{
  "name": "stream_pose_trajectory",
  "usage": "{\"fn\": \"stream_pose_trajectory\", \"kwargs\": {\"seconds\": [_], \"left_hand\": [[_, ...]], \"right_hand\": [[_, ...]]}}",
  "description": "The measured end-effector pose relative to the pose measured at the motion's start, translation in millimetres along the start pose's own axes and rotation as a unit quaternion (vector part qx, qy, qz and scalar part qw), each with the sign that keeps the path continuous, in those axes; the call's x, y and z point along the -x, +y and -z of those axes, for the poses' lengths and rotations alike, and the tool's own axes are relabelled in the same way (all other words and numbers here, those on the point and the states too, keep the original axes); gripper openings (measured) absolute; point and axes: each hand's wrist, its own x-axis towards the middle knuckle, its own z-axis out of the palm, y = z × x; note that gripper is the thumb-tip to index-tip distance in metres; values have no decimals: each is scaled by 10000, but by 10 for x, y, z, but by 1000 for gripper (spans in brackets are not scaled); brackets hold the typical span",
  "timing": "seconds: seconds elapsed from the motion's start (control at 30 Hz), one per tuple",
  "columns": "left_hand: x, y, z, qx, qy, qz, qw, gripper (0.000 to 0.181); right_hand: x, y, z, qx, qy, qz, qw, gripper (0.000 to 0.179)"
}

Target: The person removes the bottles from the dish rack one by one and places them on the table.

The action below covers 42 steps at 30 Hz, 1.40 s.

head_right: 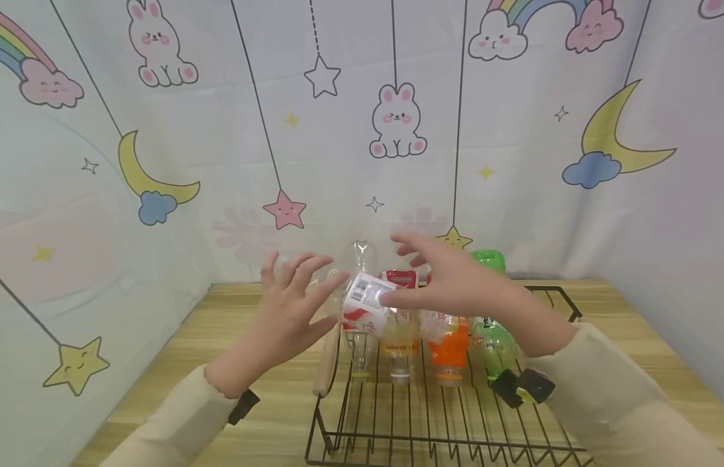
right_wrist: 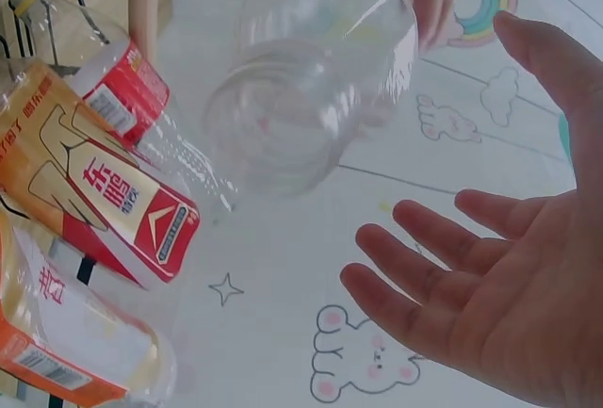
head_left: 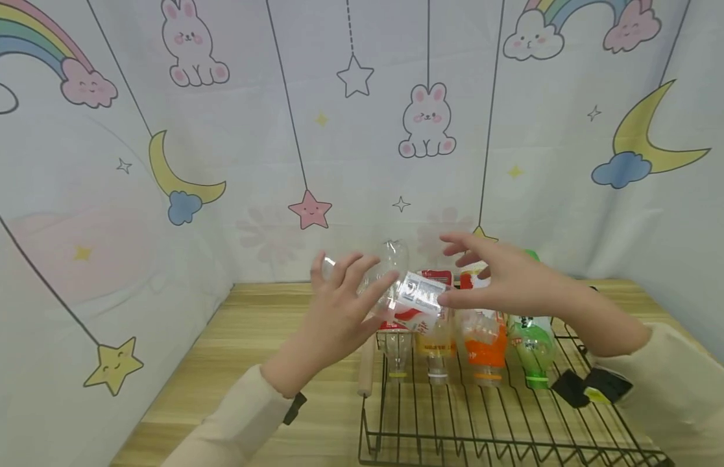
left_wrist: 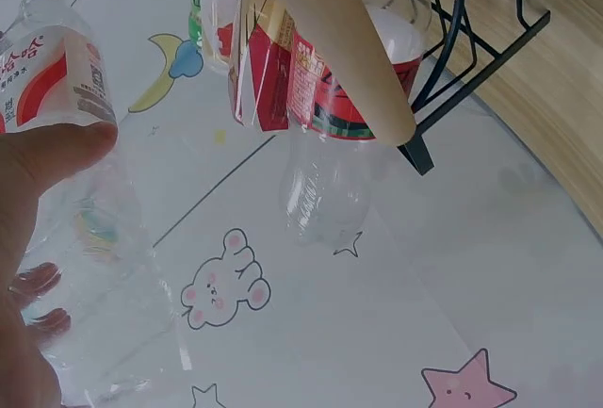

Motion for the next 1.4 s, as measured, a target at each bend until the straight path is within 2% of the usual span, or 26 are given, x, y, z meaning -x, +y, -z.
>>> {"fn": "stream_pose_trajectory", "kwargs": {"seconds": [0.17, 0.43, 0.77, 0.9, 1.2, 1.4], "left_hand": [[69, -124, 67, 117, -48, 379, 9992, 73], [187, -329, 174, 175, 134, 1112, 9936, 78], [377, -580, 266, 422, 418, 2177, 9742, 78], [469, -671, 308, 648, 415, 2658, 9610, 77], [680, -854, 392, 890, 565, 3767, 9203, 72], [881, -955, 452, 1127, 591, 4452, 8863, 71]], "right_hand": [[61, 88, 96, -28, 299, -165, 9994, 81], [181, 344, 209, -111, 741, -358, 9965, 78], [262, 753, 249, -463, 976, -821, 9908, 78], [272, 892, 240, -625, 966, -1104, 9872, 82], [246, 1138, 204, -952, 983, -1491, 9793, 86], [257, 1316, 155, -1077, 1033, -1713, 9738, 89]]}}
